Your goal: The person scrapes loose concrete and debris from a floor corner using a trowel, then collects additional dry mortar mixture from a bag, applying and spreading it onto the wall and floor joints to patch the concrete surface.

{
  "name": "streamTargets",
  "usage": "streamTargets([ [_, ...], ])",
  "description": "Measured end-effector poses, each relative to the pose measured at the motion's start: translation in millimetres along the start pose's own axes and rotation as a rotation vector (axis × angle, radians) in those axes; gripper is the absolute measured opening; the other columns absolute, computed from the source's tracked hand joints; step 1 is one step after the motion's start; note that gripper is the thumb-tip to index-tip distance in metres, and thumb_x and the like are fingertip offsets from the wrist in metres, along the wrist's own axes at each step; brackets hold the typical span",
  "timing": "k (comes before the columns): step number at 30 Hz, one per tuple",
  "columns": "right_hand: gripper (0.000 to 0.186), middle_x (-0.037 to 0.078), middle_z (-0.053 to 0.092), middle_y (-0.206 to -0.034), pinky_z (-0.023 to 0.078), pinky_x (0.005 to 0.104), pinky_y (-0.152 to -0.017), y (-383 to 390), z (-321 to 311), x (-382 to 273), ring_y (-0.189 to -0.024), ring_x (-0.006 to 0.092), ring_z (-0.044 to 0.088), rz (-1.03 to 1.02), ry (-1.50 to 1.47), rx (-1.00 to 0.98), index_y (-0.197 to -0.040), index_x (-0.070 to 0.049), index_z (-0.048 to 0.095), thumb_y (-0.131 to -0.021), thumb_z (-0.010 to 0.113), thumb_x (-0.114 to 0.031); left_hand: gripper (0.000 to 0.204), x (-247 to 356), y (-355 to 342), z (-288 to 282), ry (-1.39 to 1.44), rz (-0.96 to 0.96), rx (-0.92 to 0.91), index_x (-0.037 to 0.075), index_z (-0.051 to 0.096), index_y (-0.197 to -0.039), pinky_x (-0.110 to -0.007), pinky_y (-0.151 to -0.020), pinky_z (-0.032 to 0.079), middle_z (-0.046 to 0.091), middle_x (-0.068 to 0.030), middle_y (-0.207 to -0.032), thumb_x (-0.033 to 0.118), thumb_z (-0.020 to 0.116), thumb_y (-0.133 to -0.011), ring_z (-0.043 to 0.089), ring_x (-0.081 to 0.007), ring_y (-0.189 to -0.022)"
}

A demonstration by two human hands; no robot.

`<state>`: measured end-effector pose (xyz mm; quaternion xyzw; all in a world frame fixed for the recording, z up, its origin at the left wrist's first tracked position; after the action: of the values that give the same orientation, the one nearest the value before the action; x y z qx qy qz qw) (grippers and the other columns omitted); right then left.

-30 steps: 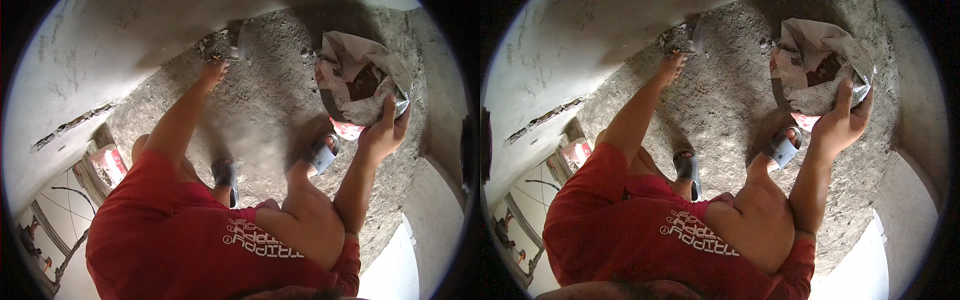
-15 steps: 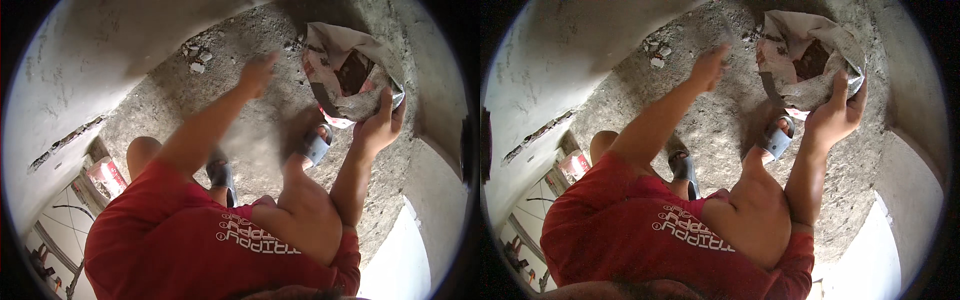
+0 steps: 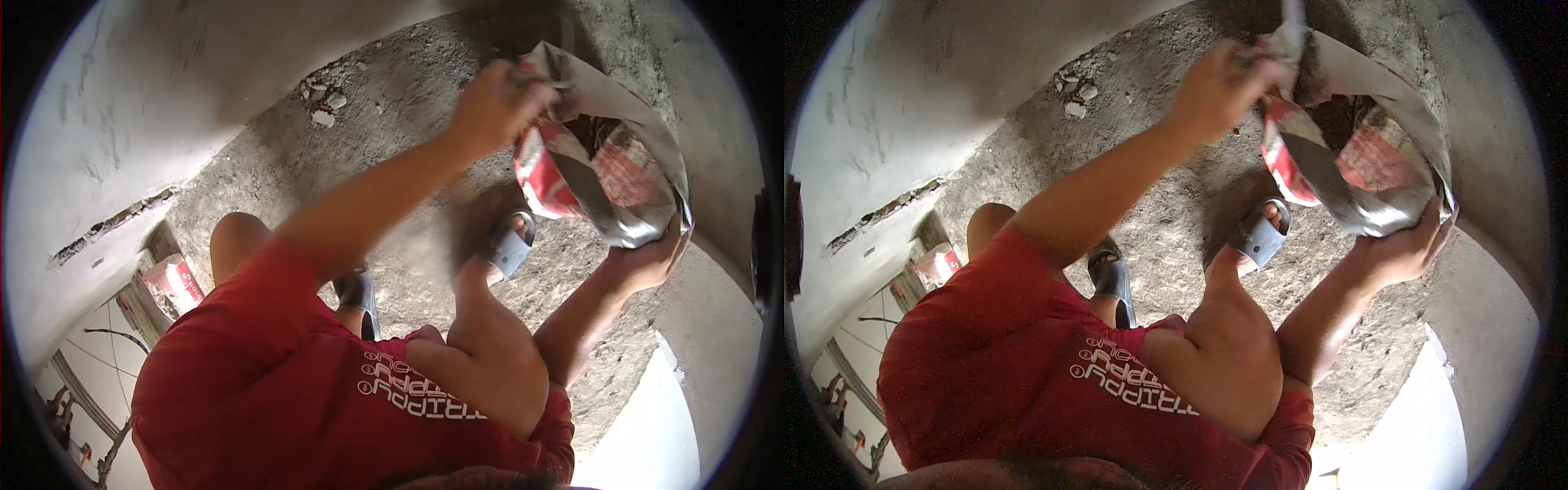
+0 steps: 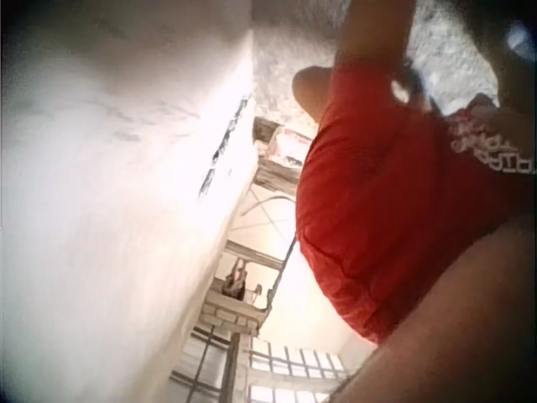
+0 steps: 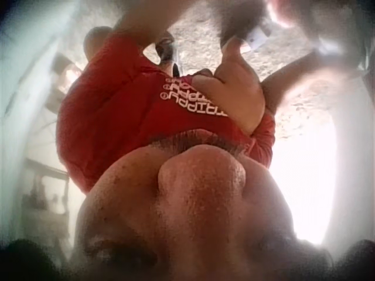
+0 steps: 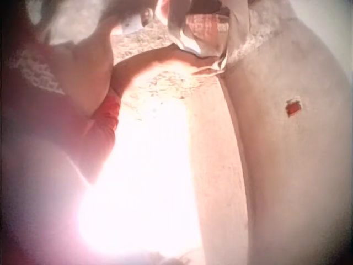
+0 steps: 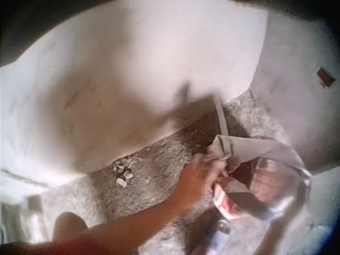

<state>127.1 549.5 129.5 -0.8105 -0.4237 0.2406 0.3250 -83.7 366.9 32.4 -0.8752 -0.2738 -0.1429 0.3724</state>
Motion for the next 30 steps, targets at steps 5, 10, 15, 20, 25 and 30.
streamTargets([
  [5,0.038,0.018,0.067,-0.122,0.06,0.0434,-0.092,5.8,2.5,35.5,-0.11,0.0333,0.068,0.316,-0.043,-0.035,-0.116,-0.005,0.07,-0.09,0.071,-0.034,0.045,-122.9,138.0,10.2,0.288,-1.039,-0.599,0.004,0.065,-0.111,-0.038,-0.055,0.048,0.061,-0.008,-0.073,0.045,0.049,-0.104,0.057,-0.0171,-0.056],
  [10,0.029,0.015,0.068,-0.114,0.063,0.0421,-0.085,-12.8,-17.3,60.7,-0.099,0.0279,0.068,0.409,-0.018,-0.03,-0.106,0.0,0.07,-0.085,0.072,-0.02,0.049,-105.3,177.9,88.8,0.508,-0.964,-0.946,0.003,0.066,-0.11,-0.035,-0.056,0.05,0.064,-0.0054,-0.076,0.048,0.046,-0.105,0.058,-0.013,-0.056],
  [15,0.03,0.017,0.063,-0.12,0.065,0.0436,-0.081,18.4,-2.2,105.2,-0.102,0.0278,0.067,0.942,-0.66,0.228,-0.105,0.007,0.067,-0.085,0.066,-0.015,0.045,-212.7,208.2,103.0,0.471,-1.017,-0.672,0.002,0.065,-0.114,-0.036,-0.062,0.053,0.068,-0.0088,-0.091,0.043,0.045,-0.106,0.062,-0.0149,-0.07],
  [20,0.035,0.014,0.065,-0.124,0.06,0.0397,-0.093,6.0,-1.4,88.4,-0.113,0.0285,0.065,0.652,-0.337,0.038,-0.11,-0.001,0.069,-0.083,0.075,-0.021,0.037,-244.0,238.3,15.4,-0.185,-0.753,-0.56,0.001,0.061,-0.123,-0.048,-0.074,0.052,0.07,-0.0171,-0.102,0.027,0.039,-0.108,0.066,-0.0335,-0.086],
  [25,0.041,0.013,0.066,-0.126,0.055,0.0407,-0.101,-12.7,-0.8,45.2,-0.117,0.0306,0.064,0.197,0.162,-0.039,-0.115,-0.008,0.07,-0.078,0.081,-0.025,0.062,-96.6,272.1,76.6,0.165,-0.825,-0.966,0.002,0.059,-0.124,-0.053,-0.099,0.047,0.063,-0.0255,-0.123,0.055,0.032,-0.106,0.059,-0.0423,-0.118],
  [30,0.042,0.013,0.067,-0.122,0.056,0.0401,-0.099,-2.0,1.9,71.7,-0.115,0.0295,0.065,0.49,-0.133,-0.004,-0.114,-0.01,0.071,-0.077,0.082,-0.026,0.047,-151.8,267.3,25.6,0.121,-0.729,-0.95,0.01,0.065,-0.122,-0.048,-0.095,0.052,0.068,-0.0156,-0.12,0.049,0.046,-0.103,0.067,-0.0329,-0.108],
])
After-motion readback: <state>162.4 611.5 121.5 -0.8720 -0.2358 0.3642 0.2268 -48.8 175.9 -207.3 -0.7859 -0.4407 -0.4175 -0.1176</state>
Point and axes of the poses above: each hand's wrist, its own y-axis away from the middle knuckle, its own z-axis out of the palm, x = y × z, the point moved 10 cm from there along -y, towards the middle knuckle
